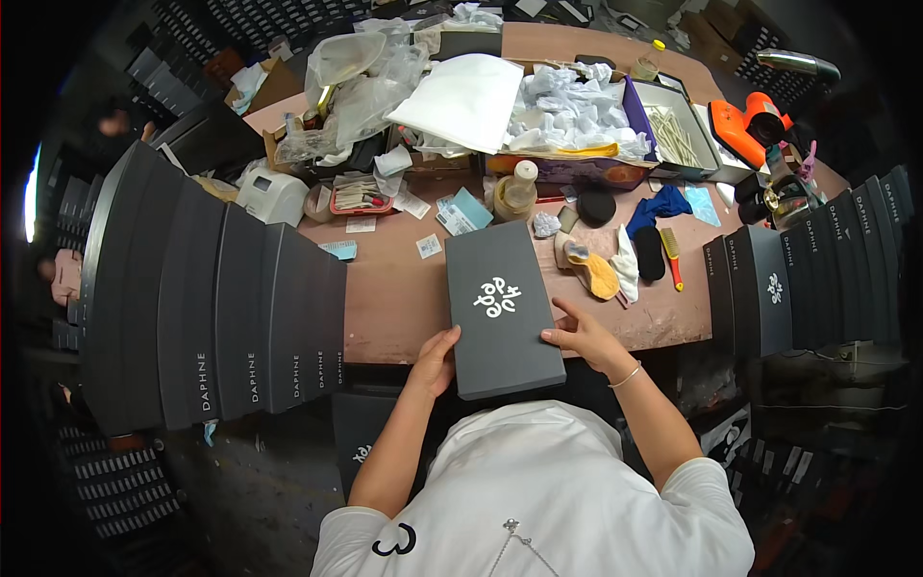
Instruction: The recorder inspects high-heeled shoes, wipes them, wraps them in tissue paper, and packs them into shoe boxes.
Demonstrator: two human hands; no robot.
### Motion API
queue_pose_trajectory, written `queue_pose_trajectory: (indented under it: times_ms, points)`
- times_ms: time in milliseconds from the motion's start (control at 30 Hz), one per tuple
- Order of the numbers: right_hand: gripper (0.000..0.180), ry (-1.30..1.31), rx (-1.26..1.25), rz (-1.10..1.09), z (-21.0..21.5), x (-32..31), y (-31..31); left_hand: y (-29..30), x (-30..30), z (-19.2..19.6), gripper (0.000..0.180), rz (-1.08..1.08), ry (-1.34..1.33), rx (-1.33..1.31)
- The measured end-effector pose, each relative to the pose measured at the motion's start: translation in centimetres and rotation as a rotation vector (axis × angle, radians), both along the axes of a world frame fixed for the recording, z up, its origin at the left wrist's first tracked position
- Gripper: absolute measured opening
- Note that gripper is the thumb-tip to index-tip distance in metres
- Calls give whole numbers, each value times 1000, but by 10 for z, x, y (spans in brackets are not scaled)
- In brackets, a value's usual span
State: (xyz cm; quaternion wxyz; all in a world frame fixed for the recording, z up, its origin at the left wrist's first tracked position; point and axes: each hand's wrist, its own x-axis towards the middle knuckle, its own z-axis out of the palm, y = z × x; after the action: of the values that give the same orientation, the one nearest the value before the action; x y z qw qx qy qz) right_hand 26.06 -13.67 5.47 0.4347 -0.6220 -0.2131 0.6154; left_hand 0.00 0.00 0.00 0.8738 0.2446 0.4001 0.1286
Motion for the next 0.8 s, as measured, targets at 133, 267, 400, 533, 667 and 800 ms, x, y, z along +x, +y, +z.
queue_pose_trajectory:
  times_ms: [133,267,400,533,667,800]
  points:
    - [81,-29,179,-157,19,-58,19,11,-15,-22,76,105,221,408]
    - [80,-326,407,507,11,-102,17,47,-54,9,74,238,80,422]
    - [54,-948,211,580,-5,-83,8,71,-86,3,70,-80,658,921]
    - [36,-1042,521,571,-61,-56,-2,51,-47,3,56,-114,764,1611]
    - [24,-1197,320,634,-57,-49,12,9,37,16,37,-434,297,1657]
    - [16,-1100,470,331,7,-32,2,9,56,-9,49,-143,165,715]
